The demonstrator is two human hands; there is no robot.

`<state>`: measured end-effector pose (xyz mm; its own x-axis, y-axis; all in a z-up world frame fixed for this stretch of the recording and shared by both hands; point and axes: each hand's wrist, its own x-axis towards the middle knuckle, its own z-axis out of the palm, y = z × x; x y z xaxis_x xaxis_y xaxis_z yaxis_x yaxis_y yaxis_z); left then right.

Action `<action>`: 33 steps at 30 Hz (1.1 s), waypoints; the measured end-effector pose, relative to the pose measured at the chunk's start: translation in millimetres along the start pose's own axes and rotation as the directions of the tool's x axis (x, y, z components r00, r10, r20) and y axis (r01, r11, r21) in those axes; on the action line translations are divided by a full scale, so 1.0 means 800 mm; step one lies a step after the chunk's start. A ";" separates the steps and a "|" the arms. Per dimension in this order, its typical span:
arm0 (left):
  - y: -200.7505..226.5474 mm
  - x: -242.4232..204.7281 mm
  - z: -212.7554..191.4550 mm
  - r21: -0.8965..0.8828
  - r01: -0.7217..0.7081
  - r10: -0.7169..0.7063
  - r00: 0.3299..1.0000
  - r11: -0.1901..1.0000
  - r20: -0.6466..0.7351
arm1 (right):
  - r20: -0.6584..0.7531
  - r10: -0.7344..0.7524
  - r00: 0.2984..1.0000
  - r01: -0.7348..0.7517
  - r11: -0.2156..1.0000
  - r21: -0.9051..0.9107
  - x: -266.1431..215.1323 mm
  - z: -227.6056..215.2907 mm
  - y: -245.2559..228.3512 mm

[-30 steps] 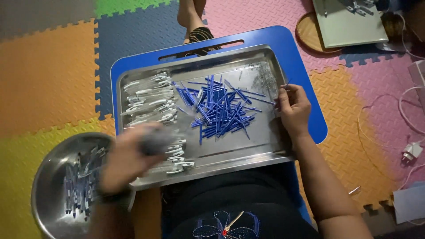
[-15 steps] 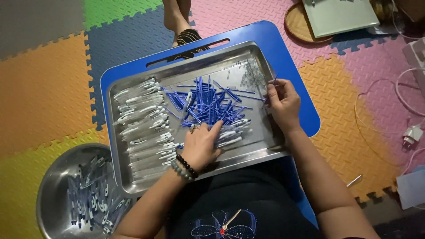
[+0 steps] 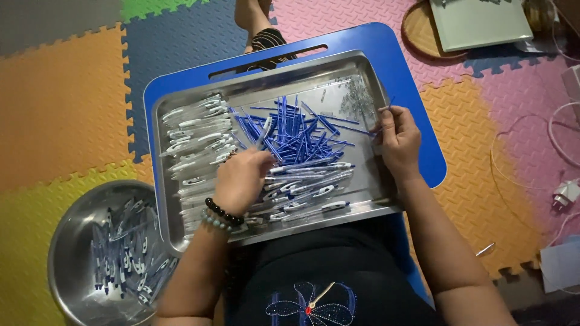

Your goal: Assembling pens by manually inserting ink refills into clear plastic pen barrels on a metal tray.

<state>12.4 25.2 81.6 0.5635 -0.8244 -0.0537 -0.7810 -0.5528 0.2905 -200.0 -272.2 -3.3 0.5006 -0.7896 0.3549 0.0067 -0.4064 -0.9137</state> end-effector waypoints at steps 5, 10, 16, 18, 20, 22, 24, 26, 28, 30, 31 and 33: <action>-0.009 0.007 0.035 0.063 0.015 -0.015 1.000 0.998 0.008 | -0.003 -0.013 1.000 0.013 0.998 -0.054 -0.004 -0.001 -0.005; 0.018 0.018 0.058 0.106 -0.129 0.134 0.990 0.986 -0.047 | -0.006 -0.017 1.000 0.017 0.997 -0.076 -0.003 0.001 -0.007; 0.000 0.019 0.067 0.189 -0.028 0.021 0.999 0.982 0.039 | 0.027 -0.034 0.999 0.035 0.998 -0.054 -0.003 -0.001 -0.015; -0.004 0.015 0.068 0.174 0.014 -0.034 0.993 0.985 0.113 | 0.033 -0.055 0.998 0.057 0.995 -0.077 -0.004 -0.002 -0.024; -0.014 0.014 0.066 0.163 -0.011 -0.011 0.992 0.987 0.129 | 0.045 0.001 0.999 0.000 1.000 -0.020 -0.004 0.000 -0.034; -0.019 0.018 0.055 0.148 -0.038 0.018 0.990 0.988 0.139 | 0.060 0.048 0.997 -0.050 0.998 0.031 0.001 0.005 -0.044; -0.023 0.020 0.035 0.026 0.037 -0.043 0.950 0.999 0.310 | 0.119 0.082 0.990 -0.091 0.993 0.076 0.004 0.015 -0.053; -0.015 0.017 -0.003 -0.174 0.031 0.017 0.963 0.984 0.267 | 0.167 0.059 0.984 -0.072 0.994 0.077 0.015 0.038 -0.080; -0.012 0.020 -0.024 -0.364 0.019 0.063 0.975 0.931 0.212 | 0.214 0.033 0.976 -0.051 0.995 0.083 0.024 0.068 -0.095; -0.012 0.030 -0.028 -0.771 0.001 0.066 0.996 0.637 0.056 | 0.252 -0.038 0.967 -0.011 0.982 0.188 0.032 0.103 -0.099; -0.015 0.037 -0.018 -0.770 -0.002 0.068 0.996 0.638 0.054 | 0.249 -0.040 0.968 -0.008 0.982 0.188 0.030 0.119 -0.101; -0.021 0.050 0.002 -0.975 -0.009 -0.032 0.999 0.223 -0.017 | 0.298 0.033 0.954 -0.175 0.869 0.463 0.026 0.153 -0.104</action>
<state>48.1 1.3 73.2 0.5930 -0.8038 -0.0473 0.0835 0.0030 0.9965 -84.6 -198.6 55.5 0.7356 -0.6299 0.2492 0.3188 -0.0026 -0.9478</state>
